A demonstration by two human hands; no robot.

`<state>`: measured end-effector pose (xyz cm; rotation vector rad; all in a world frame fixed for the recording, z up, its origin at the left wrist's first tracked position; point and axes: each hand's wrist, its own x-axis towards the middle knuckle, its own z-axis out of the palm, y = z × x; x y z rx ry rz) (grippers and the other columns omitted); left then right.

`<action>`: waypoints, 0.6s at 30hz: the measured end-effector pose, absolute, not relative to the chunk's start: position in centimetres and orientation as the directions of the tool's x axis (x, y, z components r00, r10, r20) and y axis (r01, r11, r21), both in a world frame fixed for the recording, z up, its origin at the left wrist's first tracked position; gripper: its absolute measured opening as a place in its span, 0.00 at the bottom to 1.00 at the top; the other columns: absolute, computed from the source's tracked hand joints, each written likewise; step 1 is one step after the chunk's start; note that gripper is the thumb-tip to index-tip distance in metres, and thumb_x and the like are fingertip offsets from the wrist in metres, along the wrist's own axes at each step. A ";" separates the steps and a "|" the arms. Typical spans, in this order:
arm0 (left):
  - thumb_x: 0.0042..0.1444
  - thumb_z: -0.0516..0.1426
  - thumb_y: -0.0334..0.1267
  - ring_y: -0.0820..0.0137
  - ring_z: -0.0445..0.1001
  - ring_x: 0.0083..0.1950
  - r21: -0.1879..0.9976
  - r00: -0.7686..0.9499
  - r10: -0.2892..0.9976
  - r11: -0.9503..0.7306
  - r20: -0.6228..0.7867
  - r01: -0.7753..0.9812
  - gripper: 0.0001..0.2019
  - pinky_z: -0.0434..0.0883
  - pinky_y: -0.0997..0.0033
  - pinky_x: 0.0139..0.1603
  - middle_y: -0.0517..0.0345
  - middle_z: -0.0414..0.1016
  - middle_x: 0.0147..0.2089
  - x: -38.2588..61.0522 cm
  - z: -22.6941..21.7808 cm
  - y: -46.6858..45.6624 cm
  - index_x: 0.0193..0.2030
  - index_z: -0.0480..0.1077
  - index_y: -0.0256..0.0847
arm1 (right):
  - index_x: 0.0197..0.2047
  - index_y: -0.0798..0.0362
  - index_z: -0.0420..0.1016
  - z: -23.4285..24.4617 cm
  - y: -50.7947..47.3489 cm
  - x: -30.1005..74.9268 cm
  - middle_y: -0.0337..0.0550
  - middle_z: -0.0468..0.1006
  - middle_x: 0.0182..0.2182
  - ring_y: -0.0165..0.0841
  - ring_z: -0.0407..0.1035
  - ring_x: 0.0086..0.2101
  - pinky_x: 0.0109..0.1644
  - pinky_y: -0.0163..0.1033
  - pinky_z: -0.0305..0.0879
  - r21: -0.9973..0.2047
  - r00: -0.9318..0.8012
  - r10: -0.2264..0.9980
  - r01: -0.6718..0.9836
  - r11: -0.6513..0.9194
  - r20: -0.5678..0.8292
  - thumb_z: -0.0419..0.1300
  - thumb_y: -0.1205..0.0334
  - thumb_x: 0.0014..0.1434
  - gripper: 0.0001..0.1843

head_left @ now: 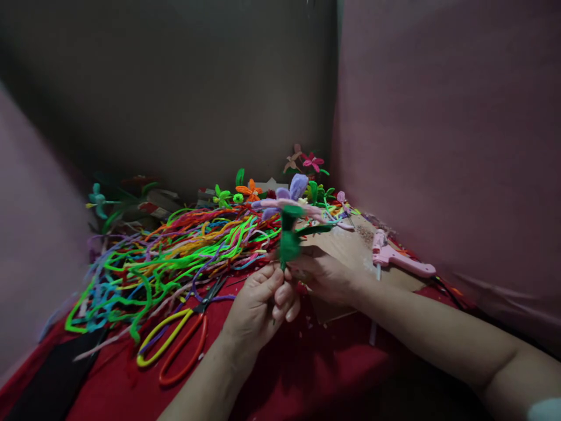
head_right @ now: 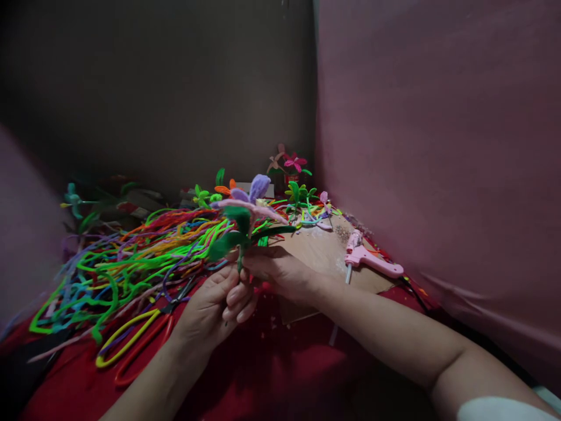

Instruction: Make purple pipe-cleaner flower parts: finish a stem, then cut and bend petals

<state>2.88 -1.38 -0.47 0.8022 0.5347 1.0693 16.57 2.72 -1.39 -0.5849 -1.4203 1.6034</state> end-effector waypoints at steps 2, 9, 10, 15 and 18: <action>0.50 0.60 0.41 0.82 0.54 0.13 0.833 0.439 0.899 0.235 0.010 -0.500 0.10 0.60 0.78 0.17 0.69 0.60 0.16 2.7 -0.4 -1.4 0.30 0.67 0.37 | 0.29 0.56 0.72 -1.6 2.7 16.5 0.38 0.70 0.22 0.27 0.65 0.24 0.29 0.34 0.61 -0.929 -0.541 0.818 -0.368 -0.022 0.195 0.61 0.54 0.52 0.12; 0.52 0.57 0.40 0.72 0.71 0.27 0.953 0.048 0.973 -0.230 0.225 0.195 0.07 0.67 0.74 0.31 0.61 0.73 0.25 2.8 -1.0 -1.6 0.35 0.71 0.39 | 0.27 0.57 0.72 -1.7 2.5 15.8 0.36 0.70 0.20 0.25 0.63 0.20 0.24 0.32 0.59 -0.880 -0.430 0.887 -0.470 -0.063 0.166 0.63 0.61 0.51 0.08; 0.52 0.57 0.39 0.73 0.70 0.26 0.938 0.036 0.967 -0.253 0.252 0.236 0.07 0.67 0.74 0.30 0.62 0.72 0.24 2.8 -1.2 -1.6 0.36 0.71 0.40 | 0.27 0.57 0.72 -1.7 2.4 15.8 0.36 0.71 0.21 0.25 0.63 0.20 0.24 0.33 0.60 -0.883 -0.428 0.888 -0.466 -0.058 0.168 0.63 0.61 0.51 0.08; 0.54 0.55 0.40 0.74 0.68 0.20 0.985 0.059 0.988 -0.147 0.141 0.096 0.07 0.67 0.74 0.25 0.64 0.69 0.20 3.0 -0.8 -1.6 0.29 0.68 0.39 | 0.32 0.57 0.73 -1.1 2.2 16.1 0.37 0.71 0.18 0.29 0.66 0.19 0.25 0.36 0.63 -0.924 -0.578 0.788 -0.380 -0.032 0.210 0.60 0.55 0.55 0.12; 0.53 0.55 0.39 0.76 0.66 0.19 0.989 0.027 0.990 -0.136 0.135 0.056 0.08 0.66 0.76 0.23 0.64 0.68 0.19 2.9 -0.2 -1.7 0.28 0.67 0.38 | 0.35 0.57 0.75 -0.6 2.4 16.5 0.37 0.71 0.19 0.30 0.66 0.21 0.28 0.37 0.64 -0.952 -0.580 0.788 -0.307 0.024 0.207 0.62 0.54 0.52 0.14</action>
